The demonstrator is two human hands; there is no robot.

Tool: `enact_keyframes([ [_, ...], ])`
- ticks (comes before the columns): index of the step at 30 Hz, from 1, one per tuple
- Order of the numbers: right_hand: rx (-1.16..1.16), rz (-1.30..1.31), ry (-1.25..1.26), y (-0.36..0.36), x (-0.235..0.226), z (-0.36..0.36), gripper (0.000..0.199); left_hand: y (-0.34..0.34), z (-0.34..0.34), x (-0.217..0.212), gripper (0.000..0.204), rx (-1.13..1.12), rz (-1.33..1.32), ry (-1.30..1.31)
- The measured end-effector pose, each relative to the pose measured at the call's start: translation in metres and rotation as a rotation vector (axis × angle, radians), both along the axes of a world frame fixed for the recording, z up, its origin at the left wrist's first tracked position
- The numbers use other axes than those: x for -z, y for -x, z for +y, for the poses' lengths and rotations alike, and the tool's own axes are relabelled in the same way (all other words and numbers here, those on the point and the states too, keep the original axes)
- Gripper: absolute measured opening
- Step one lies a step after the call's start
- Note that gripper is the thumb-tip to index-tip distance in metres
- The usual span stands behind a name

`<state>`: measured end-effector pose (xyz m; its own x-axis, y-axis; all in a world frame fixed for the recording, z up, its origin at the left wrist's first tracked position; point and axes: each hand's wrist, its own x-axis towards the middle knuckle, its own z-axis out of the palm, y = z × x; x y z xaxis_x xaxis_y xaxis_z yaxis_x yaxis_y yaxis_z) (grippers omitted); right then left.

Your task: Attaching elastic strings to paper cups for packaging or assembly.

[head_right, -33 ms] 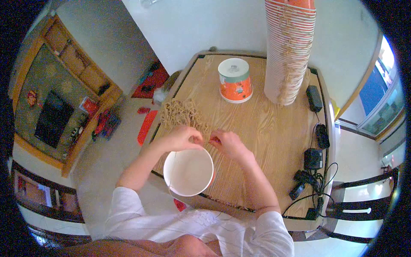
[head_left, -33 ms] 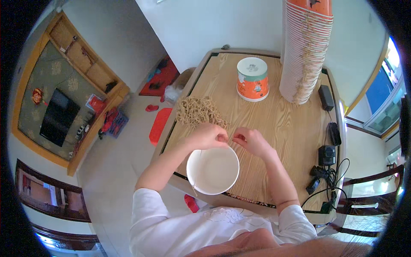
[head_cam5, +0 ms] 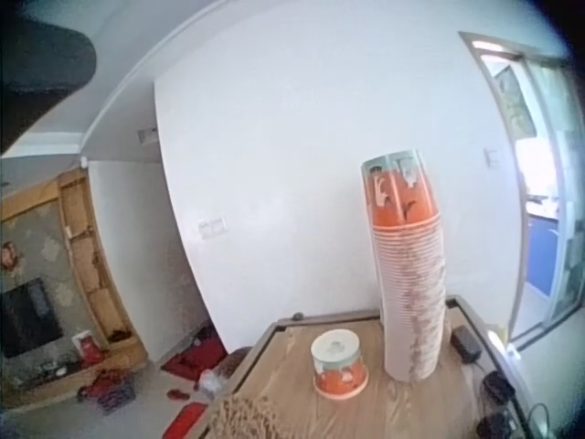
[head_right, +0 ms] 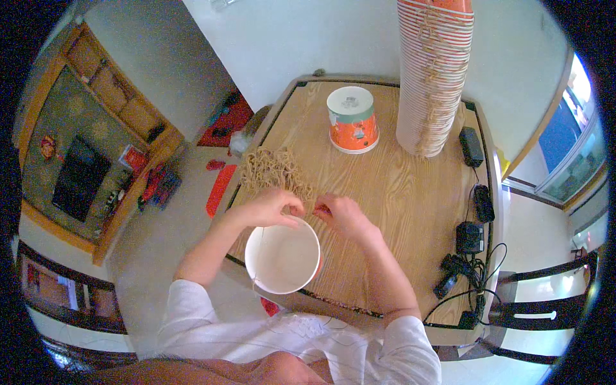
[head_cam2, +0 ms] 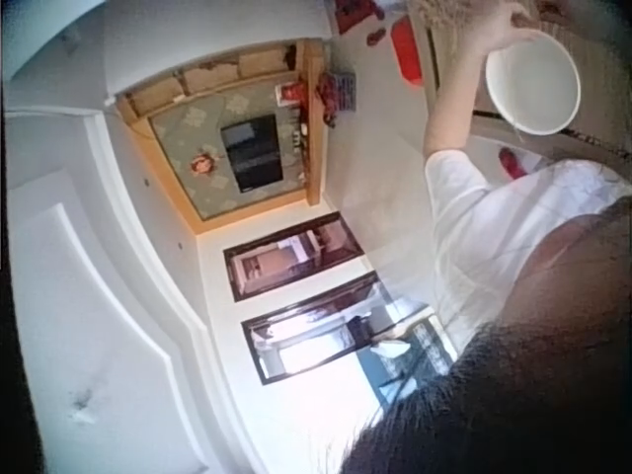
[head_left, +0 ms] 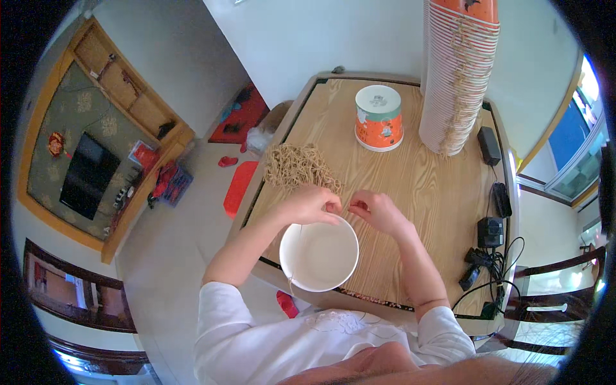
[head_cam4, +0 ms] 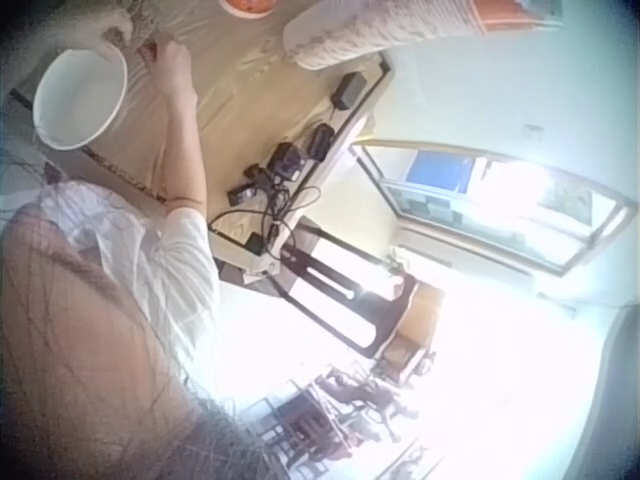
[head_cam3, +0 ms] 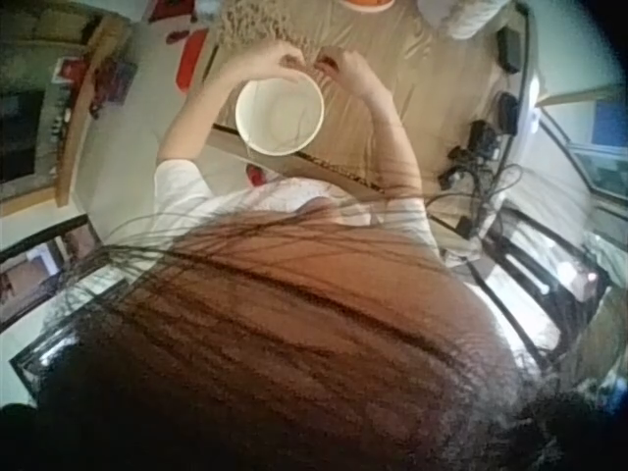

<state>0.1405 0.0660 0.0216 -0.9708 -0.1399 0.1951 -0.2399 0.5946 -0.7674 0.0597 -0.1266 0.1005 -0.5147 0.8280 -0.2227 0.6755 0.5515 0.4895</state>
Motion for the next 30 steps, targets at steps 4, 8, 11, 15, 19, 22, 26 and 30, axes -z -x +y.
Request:
enact_keyframes([
  [4, -0.035, -0.042, 0.037, -0.002, -0.009, 0.002, 0.013, 0.003, -0.007, 0.005, 0.018, 0.126, 0.087, 0.012],
  [8, -0.042, 0.006, 0.156, -0.008, -0.018, 0.009, 0.013, -0.01, -0.008, 0.007, 0.017, -0.028, 0.177, -0.042],
  [11, -0.034, 0.054, 0.155, -0.009, -0.017, 0.014, 0.013, -0.015, -0.011, 0.012, 0.014, -0.101, -0.028, -0.156],
  [15, -0.067, 0.053, 0.085, -0.007, -0.015, 0.011, 0.012, -0.011, -0.015, 0.033, 0.01, -0.206, -0.176, -0.204],
  [19, -0.152, 0.089, 0.075, -0.004, 0.0, -0.001, 0.01, -0.005, -0.018, 0.062, 0.007, -0.16, -0.483, -0.466],
  [22, -0.154, 0.091, 0.015, -0.001, 0.009, -0.008, 0.009, -0.005, -0.019, 0.069, 0.007, -0.114, -0.544, -0.534],
  [26, -0.148, 0.073, -0.008, -0.001, 0.003, -0.014, 0.01, 0.006, -0.032, 0.084, 0.008, 0.042, -0.358, -0.475],
  [30, -0.145, -0.035, -0.048, -0.001, 0.004, -0.014, 0.01, 0.001, -0.029, 0.08, 0.015, 0.048, -0.222, -0.496],
])
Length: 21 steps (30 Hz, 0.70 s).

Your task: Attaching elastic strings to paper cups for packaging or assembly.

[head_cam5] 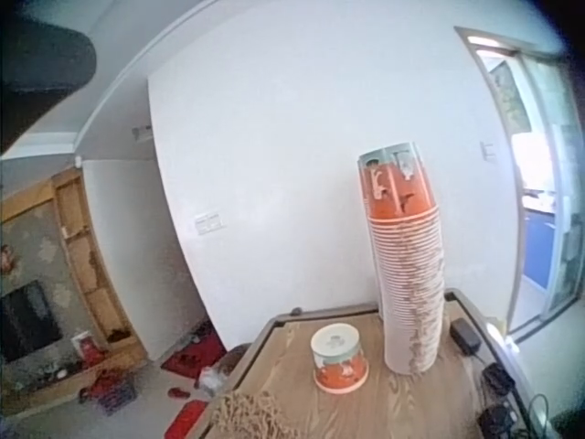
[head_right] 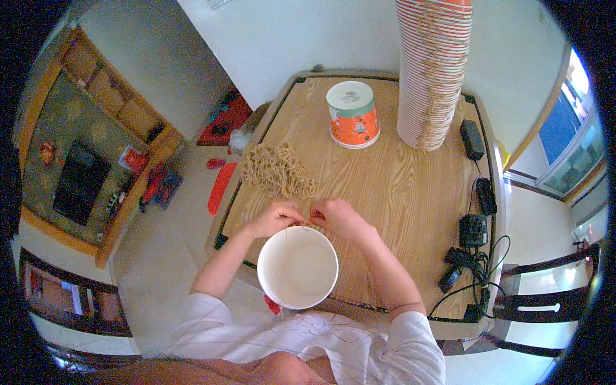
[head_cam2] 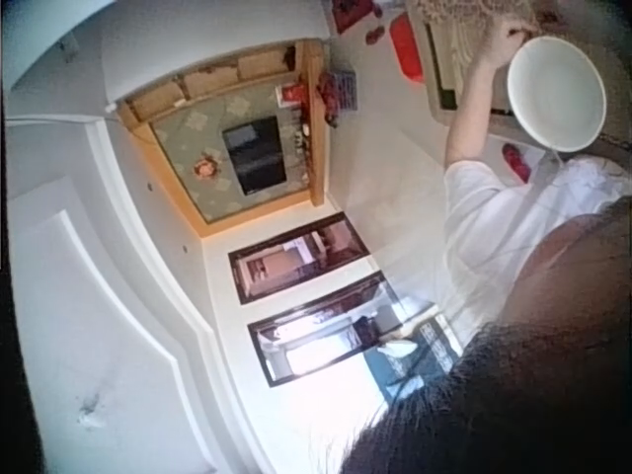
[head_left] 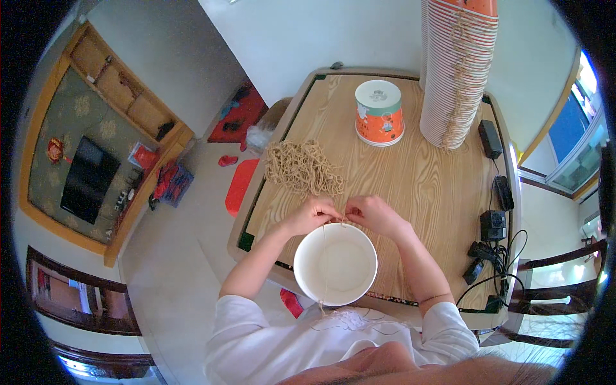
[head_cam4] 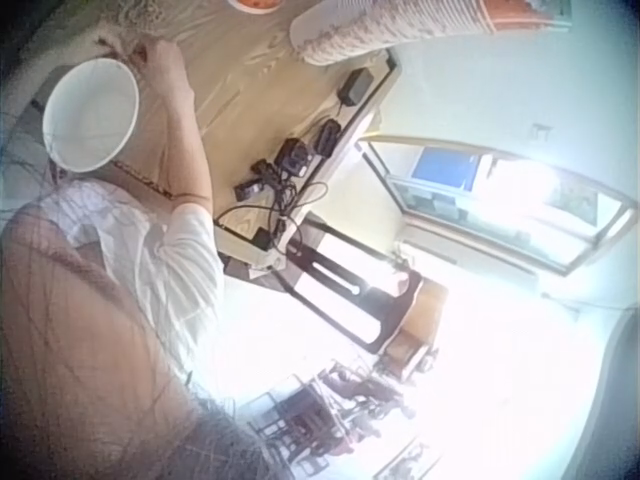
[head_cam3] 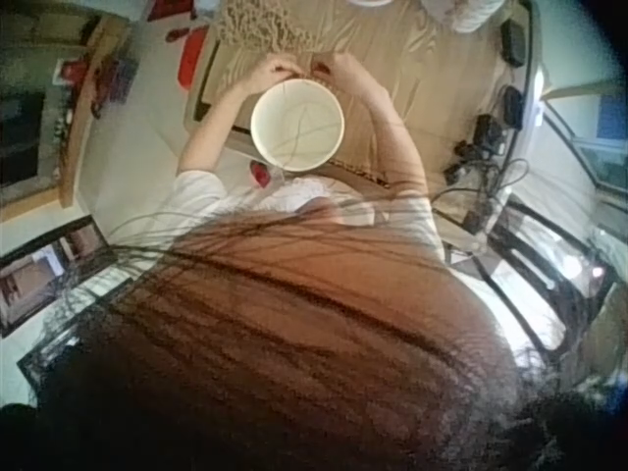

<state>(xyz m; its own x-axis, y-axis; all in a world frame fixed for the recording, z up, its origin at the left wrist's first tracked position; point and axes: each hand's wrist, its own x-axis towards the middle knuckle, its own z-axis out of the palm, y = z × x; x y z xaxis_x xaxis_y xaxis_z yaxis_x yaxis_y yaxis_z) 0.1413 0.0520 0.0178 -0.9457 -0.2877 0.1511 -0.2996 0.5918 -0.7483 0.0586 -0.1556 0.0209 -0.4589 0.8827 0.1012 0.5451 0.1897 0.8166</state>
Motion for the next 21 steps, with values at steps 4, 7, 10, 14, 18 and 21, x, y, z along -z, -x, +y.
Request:
enact_keyframes([
  [4, -0.05, 0.038, 0.101, -0.001, -0.004, 0.001, 0.009, -0.001, -0.001, -0.001, 0.017, 0.023, 0.057, 0.051],
  [7, -0.04, 0.003, 0.193, -0.005, -0.012, 0.003, 0.008, -0.003, 0.0, -0.006, 0.016, 0.03, 0.082, 0.087],
  [10, -0.047, 0.058, 0.176, -0.005, -0.013, 0.003, 0.008, -0.004, 0.002, -0.009, 0.013, 0.036, 0.061, 0.096],
  [14, -0.035, 0.067, 0.122, -0.009, -0.02, 0.004, 0.011, -0.005, 0.003, -0.012, 0.008, 0.006, -0.202, 0.049],
  [18, -0.094, 0.105, 0.163, -0.012, -0.029, 0.004, 0.014, -0.007, 0.001, -0.009, 0.007, -0.019, -0.525, -0.028],
  [21, -0.074, 0.087, 0.176, -0.016, -0.031, 0.001, 0.014, -0.01, 0.001, -0.005, 0.012, -0.121, -0.937, -0.029],
])
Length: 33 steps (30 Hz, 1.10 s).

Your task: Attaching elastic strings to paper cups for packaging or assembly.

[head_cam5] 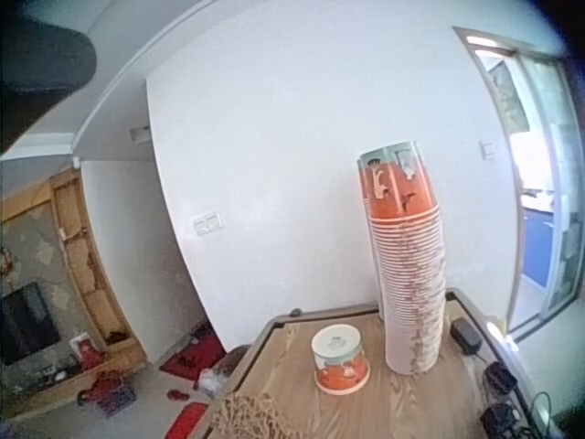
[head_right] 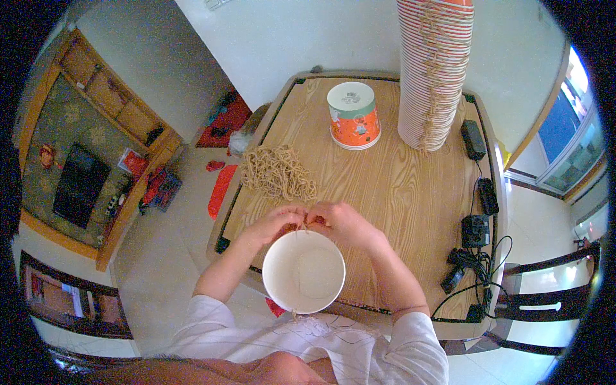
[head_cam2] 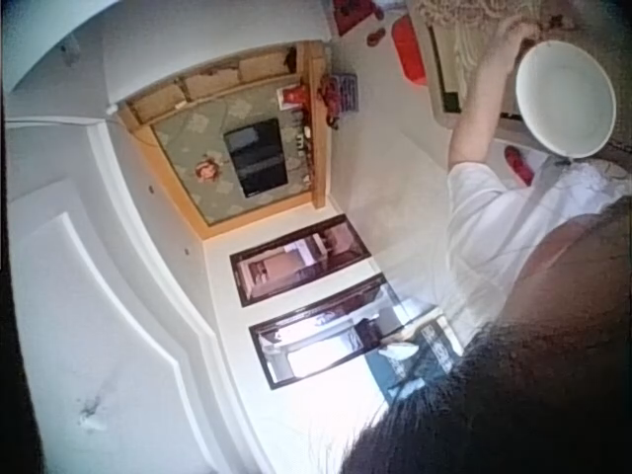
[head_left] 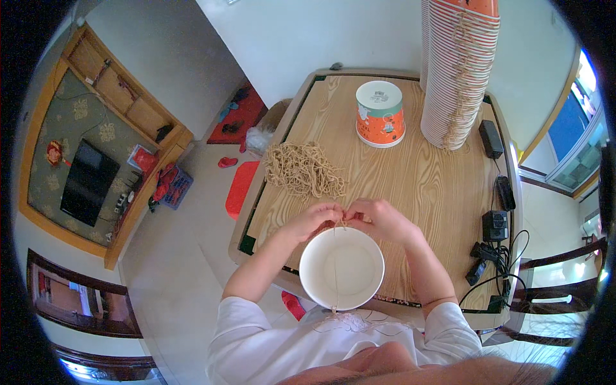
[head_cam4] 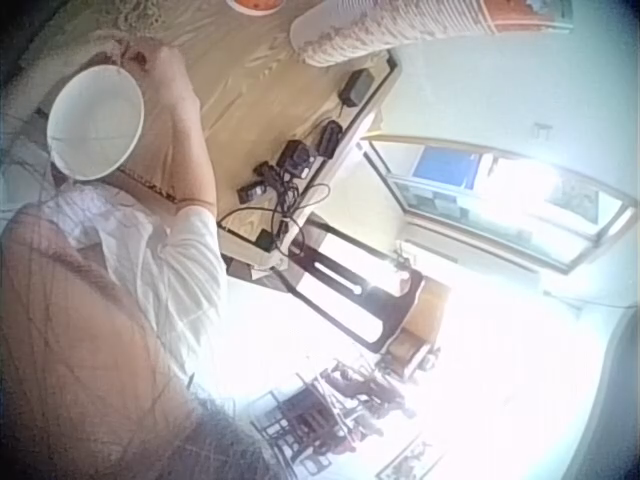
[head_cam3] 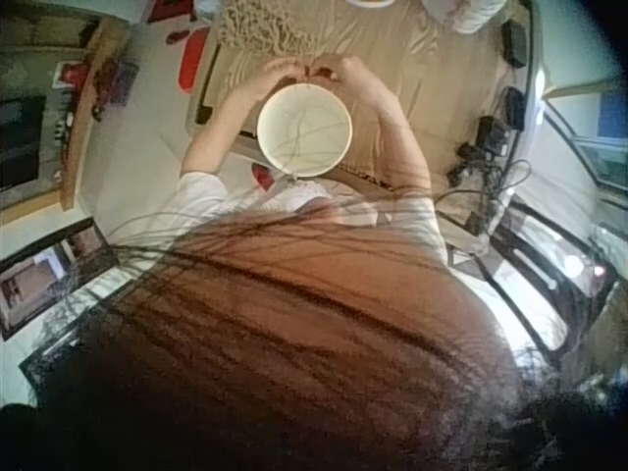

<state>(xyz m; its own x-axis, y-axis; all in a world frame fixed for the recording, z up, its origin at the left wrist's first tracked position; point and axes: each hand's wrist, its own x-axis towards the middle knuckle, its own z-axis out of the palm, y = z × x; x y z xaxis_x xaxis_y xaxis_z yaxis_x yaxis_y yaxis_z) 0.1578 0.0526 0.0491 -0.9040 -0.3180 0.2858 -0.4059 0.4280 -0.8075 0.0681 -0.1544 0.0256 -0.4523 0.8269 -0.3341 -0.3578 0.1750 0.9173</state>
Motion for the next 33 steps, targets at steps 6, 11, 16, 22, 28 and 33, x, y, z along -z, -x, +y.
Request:
enact_keyframes([
  [6, 0.014, -0.016, 0.011, -0.004, -0.008, -0.001, 0.013, -0.011, 0.007, -0.008, 0.02, -0.277, -0.198, 0.024],
  [11, 0.096, -0.035, 0.049, -0.004, -0.009, -0.002, 0.012, -0.004, 0.0, -0.002, 0.02, -0.275, -0.154, 0.029],
  [16, 0.103, -0.01, 0.028, -0.003, -0.006, 0.0, 0.011, -0.002, -0.002, 0.001, 0.023, -0.234, 0.045, 0.018],
  [22, 0.115, -0.02, 0.022, 0.001, -0.001, -0.002, 0.012, -0.003, 0.004, -0.001, 0.019, -0.207, 0.283, 0.041],
  [28, 0.133, 0.002, 0.012, 0.001, 0.0, -0.002, 0.012, -0.006, 0.007, -0.002, 0.015, -0.212, 0.383, 0.093],
  [33, 0.142, -0.036, -0.005, 0.001, -0.002, -0.002, 0.014, -0.004, 0.009, -0.001, 0.015, -0.186, 0.551, 0.147],
])
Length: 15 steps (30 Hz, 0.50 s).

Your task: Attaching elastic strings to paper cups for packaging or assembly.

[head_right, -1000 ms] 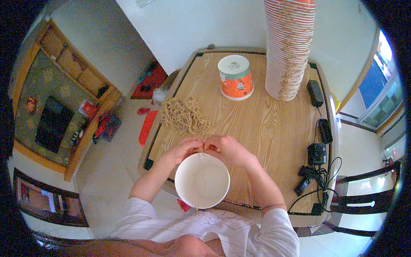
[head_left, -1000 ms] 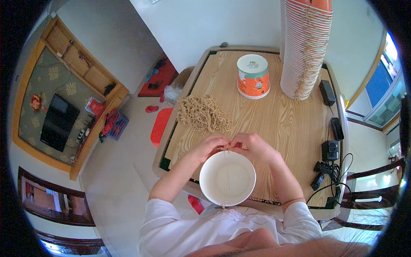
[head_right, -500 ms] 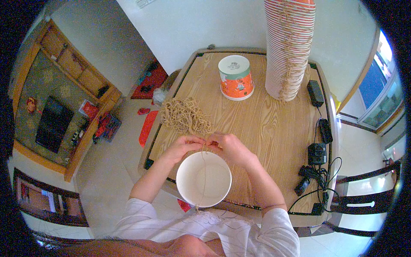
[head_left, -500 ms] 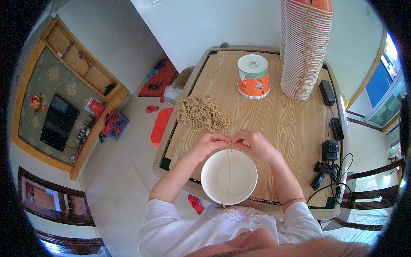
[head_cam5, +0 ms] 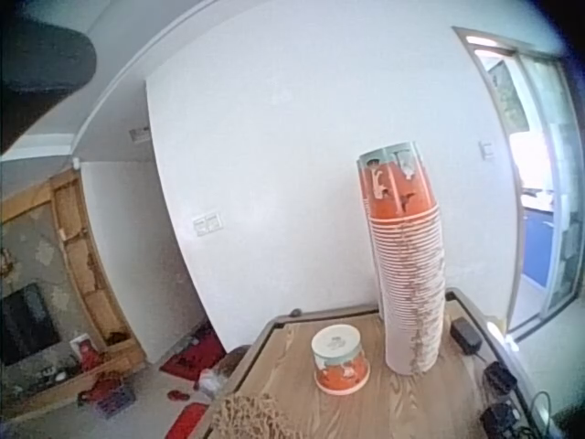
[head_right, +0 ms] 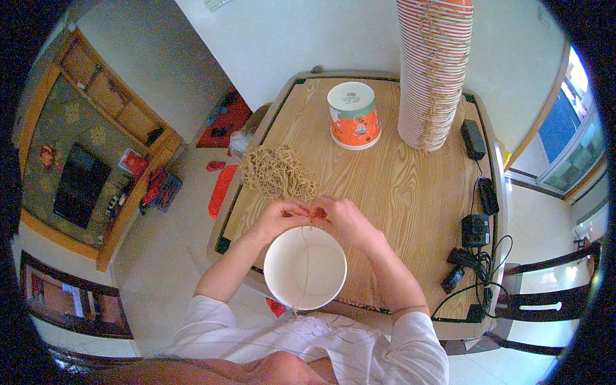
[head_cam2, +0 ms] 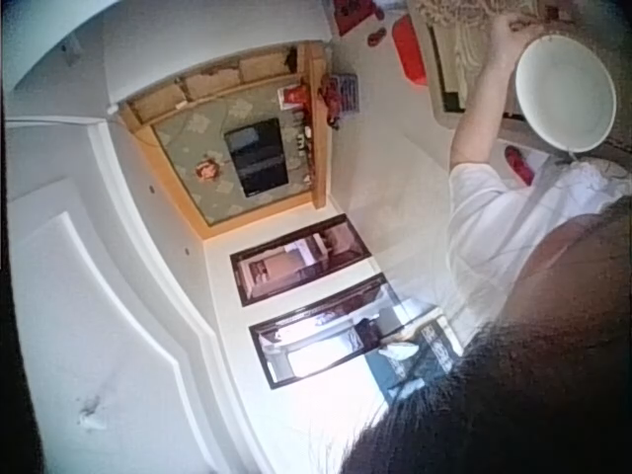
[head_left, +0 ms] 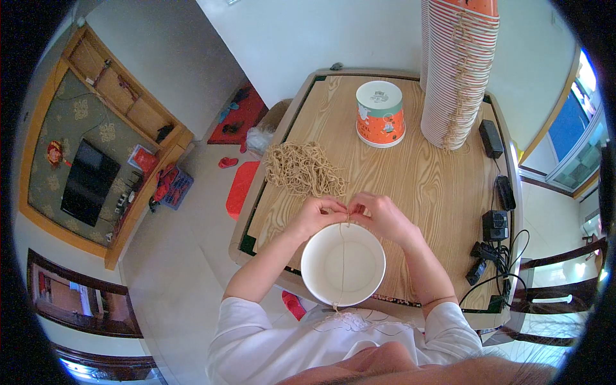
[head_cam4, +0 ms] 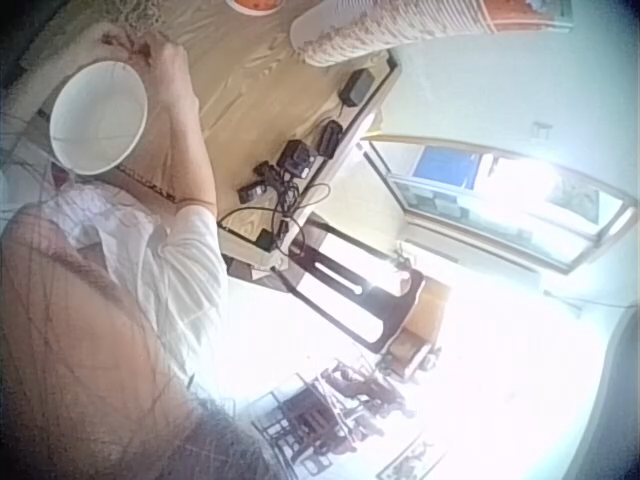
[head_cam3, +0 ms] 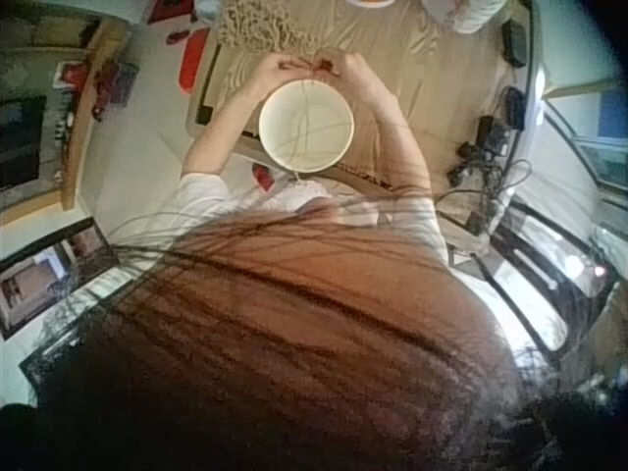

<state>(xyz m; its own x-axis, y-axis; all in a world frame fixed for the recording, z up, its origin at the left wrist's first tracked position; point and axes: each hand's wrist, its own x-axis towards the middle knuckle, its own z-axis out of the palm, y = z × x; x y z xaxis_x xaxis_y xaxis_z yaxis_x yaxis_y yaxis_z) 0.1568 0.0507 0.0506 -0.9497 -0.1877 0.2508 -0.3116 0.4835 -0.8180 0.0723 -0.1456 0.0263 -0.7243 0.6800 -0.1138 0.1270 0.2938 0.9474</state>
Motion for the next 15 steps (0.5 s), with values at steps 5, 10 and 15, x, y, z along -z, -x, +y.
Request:
enact_keyframes([
  [5, -0.011, -0.005, 0.035, -0.001, -0.004, 0.005, 0.014, -0.001, 0.0, -0.001, 0.013, -0.003, -0.072, -0.05],
  [10, -0.029, 0.078, 0.047, 0.001, 0.003, 0.01, 0.015, -0.003, 0.002, -0.004, 0.011, -0.021, -0.157, -0.075],
  [15, -0.07, 0.239, -0.045, 0.002, 0.002, 0.003, 0.015, -0.002, 0.001, 0.001, 0.012, -0.004, -0.186, -0.102],
])
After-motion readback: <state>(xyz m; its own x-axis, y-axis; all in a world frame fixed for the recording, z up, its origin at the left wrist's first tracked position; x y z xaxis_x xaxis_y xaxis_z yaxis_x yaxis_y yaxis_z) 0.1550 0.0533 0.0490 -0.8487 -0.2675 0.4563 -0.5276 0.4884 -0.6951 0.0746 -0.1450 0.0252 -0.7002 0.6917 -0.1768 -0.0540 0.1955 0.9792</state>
